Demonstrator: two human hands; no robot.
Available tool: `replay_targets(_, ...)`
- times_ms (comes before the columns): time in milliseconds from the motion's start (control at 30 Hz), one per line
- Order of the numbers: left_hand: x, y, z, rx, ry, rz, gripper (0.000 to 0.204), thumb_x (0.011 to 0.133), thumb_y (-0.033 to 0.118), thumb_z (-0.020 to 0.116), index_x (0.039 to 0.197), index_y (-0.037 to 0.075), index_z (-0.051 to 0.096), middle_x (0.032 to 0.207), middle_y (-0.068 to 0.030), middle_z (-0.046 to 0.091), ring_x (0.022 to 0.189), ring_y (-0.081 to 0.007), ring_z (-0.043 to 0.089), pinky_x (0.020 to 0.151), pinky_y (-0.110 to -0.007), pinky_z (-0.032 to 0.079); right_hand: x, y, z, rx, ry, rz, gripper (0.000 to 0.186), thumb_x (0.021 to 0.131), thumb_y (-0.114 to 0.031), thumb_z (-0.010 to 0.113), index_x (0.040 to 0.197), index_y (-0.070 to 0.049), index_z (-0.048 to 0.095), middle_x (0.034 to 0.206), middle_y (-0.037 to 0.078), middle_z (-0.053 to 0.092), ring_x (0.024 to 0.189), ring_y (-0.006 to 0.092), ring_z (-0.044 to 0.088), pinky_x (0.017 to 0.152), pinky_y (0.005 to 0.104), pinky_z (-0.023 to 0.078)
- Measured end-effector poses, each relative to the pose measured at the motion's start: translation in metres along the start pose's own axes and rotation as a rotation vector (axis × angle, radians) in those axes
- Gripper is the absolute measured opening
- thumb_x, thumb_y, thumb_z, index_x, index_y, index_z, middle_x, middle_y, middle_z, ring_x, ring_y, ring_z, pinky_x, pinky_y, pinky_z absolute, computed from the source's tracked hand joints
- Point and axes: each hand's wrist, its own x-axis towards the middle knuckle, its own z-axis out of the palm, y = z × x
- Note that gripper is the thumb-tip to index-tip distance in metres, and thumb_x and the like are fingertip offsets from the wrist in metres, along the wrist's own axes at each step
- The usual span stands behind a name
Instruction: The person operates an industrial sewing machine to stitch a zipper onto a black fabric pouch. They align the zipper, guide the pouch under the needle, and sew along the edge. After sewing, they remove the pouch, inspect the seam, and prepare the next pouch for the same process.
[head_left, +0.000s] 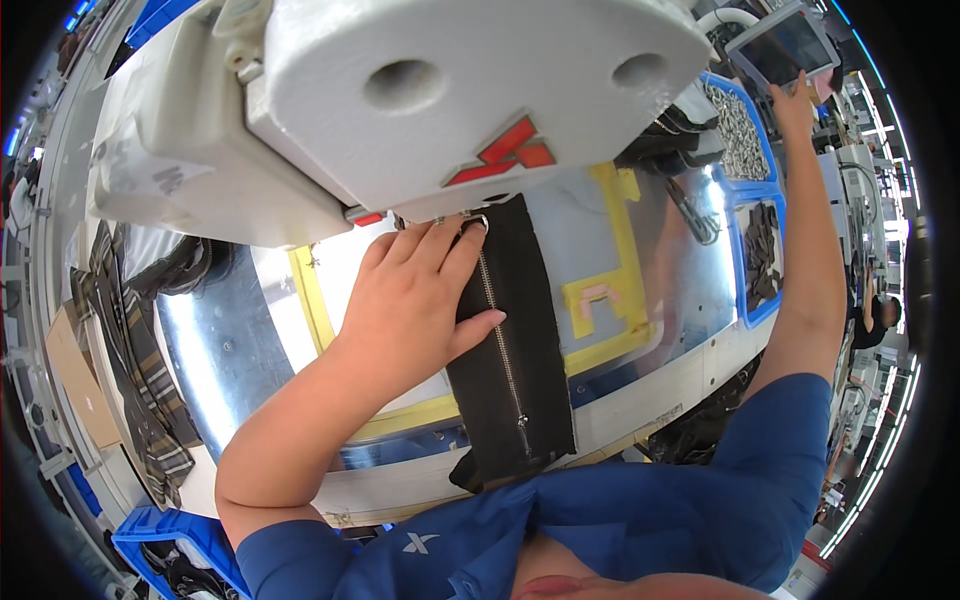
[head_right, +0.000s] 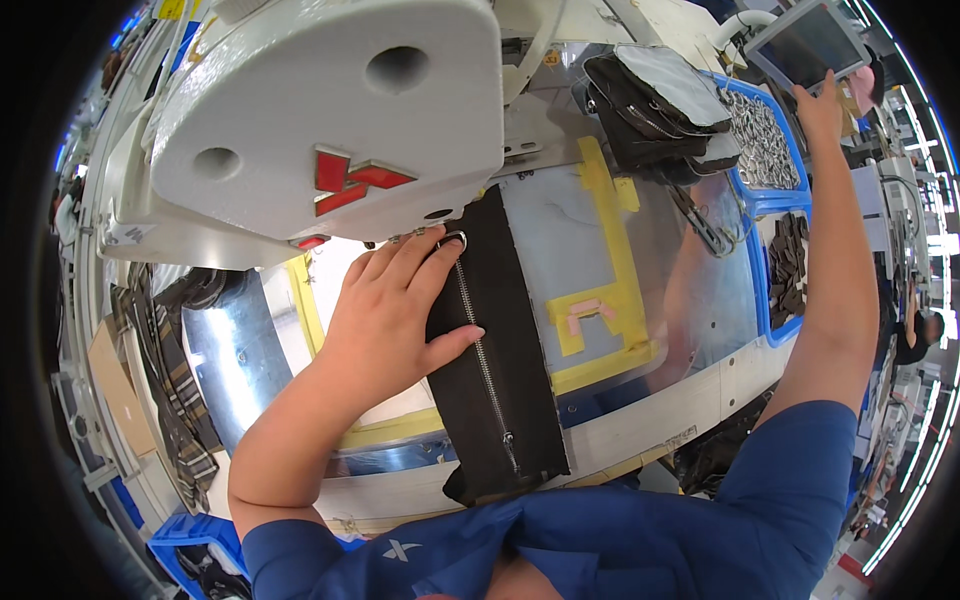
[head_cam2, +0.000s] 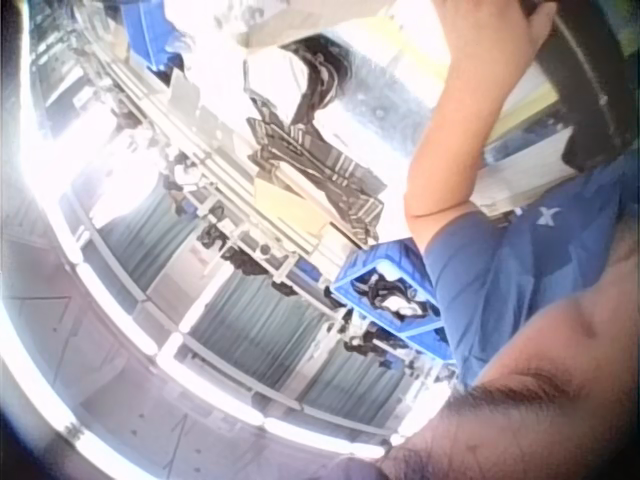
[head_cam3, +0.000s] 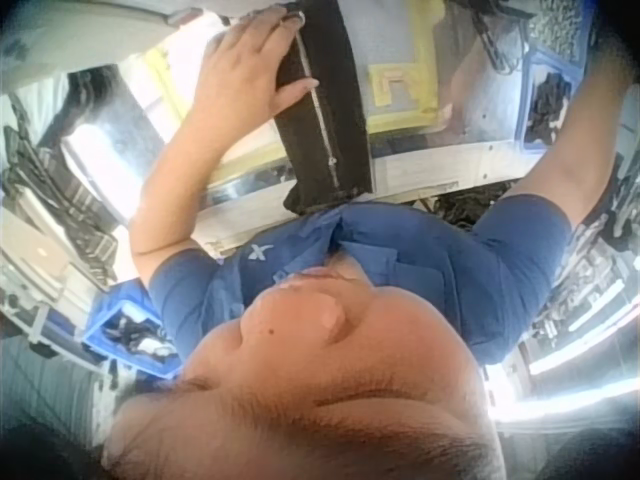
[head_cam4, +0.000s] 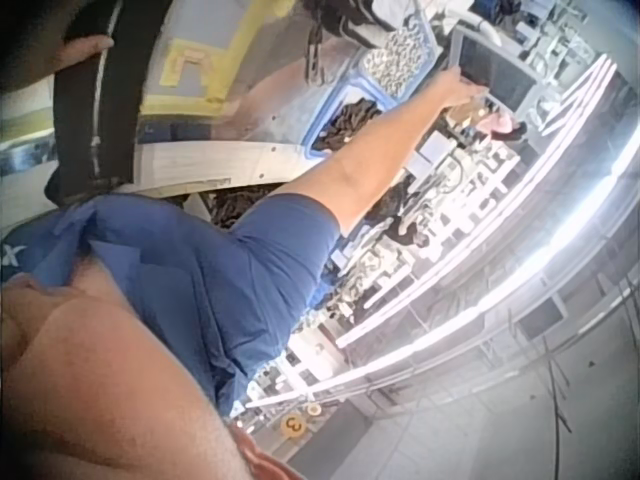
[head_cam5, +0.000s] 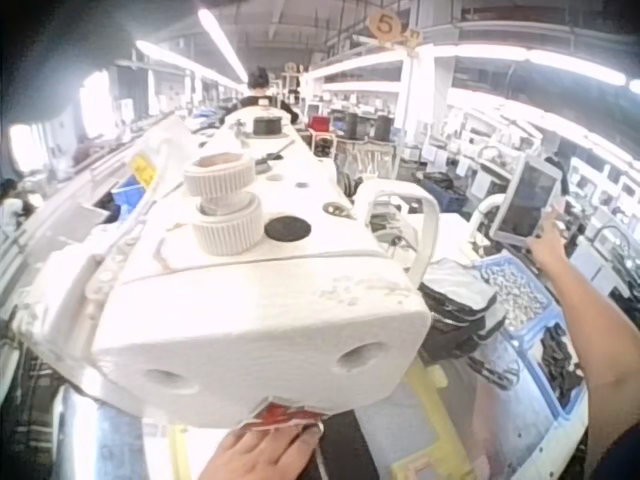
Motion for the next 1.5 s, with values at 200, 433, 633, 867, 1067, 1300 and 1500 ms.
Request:
replay_targets(200,0.001,0.000,-0.001,0.028,-0.016,-0.015,0.079,0.083,0.049,0.084,0.144,0.005,0.059,0.146,-0.0163,0.059,0.130,-0.0375,0.059,0.111,-0.049,0.043,0.001,0.007,0.004,0.000,0.027,-0.026,0.102,0.084,-0.051,0.072,0.169,-0.012,0.032,0.154,0.031,0.055,0.141,0.0465,0.055,0.117,0.0493,0.043)
replay_targets(433,-0.002,-0.001,-0.006,0.029,-0.038,-0.026,0.080,0.082,0.048,0.084,0.145,0.006,0.059,0.148,-0.0168,0.058,0.132,-0.0379,0.058,0.112,-0.049,0.042,0.001,0.002,0.002,-0.016,0.005,-0.016,0.102,0.083,-0.050,0.072,0.169,-0.012,0.032,0.154,0.030,0.055,0.141,0.0467,0.055,0.117,0.0494,0.043)
replay_targets(633,0.000,0.001,-0.002,-0.009,-0.060,-0.017,0.081,0.082,0.048,0.084,0.147,0.007,0.058,0.153,-0.0172,0.054,0.137,-0.0417,0.055,0.114,-0.051,0.042,0.001,0.000,0.001,0.004,0.015,-0.009,0.103,0.083,-0.050,0.072,0.169,-0.012,0.031,0.154,0.031,0.055,0.142,0.0472,0.054,0.118,0.0502,0.042)
replay_targets(867,0.002,0.001,-0.002,-0.015,-0.072,-0.008,0.082,0.082,0.048,0.085,0.148,0.007,0.057,0.153,-0.0173,0.053,0.137,-0.0408,0.055,0.113,-0.051,0.042,-0.076,-0.111,-0.081,0.365,0.187,-0.040,0.052,0.092,-0.034,0.077,0.135,-0.006,0.070,0.121,0.011,0.075,0.110,0.0204,0.070,0.097,0.0340,0.053)
replay_targets(1067,0.003,0.002,0.000,-0.013,-0.075,-0.038,0.086,0.079,0.047,0.087,0.147,0.005,0.056,0.152,-0.0182,0.056,0.138,-0.0408,0.054,0.113,-0.051,0.042,-0.273,-0.281,-0.174,0.699,-0.469,-1.096,0.033,0.090,-0.021,0.079,0.119,-0.007,0.074,0.118,0.010,0.073,0.098,0.0282,0.072,0.089,0.0383,0.059)
replay_targets(1300,0.004,0.004,0.003,-0.017,-0.074,-0.020,0.091,0.076,0.049,0.088,0.146,0.001,0.054,0.151,-0.0190,0.056,0.136,-0.0412,0.054,0.114,-0.051,0.040,-0.329,-0.307,-0.127,0.817,-0.716,-1.092,0.042,0.092,-0.024,0.075,0.127,-0.001,0.071,0.124,0.015,0.074,0.115,0.0344,0.070,0.098,0.0460,0.056)
replay_targets(1500,0.002,0.002,0.005,0.059,-0.073,-0.025,0.091,0.075,0.049,0.089,0.146,0.002,0.055,0.152,-0.0176,0.055,0.136,-0.0409,0.054,0.113,-0.052,0.041,-0.333,-0.311,-0.114,0.837,-0.665,-1.141,0.038,0.093,-0.025,0.073,0.123,0.000,0.072,0.126,0.013,0.073,0.113,0.0314,0.069,0.100,0.0414,0.055)
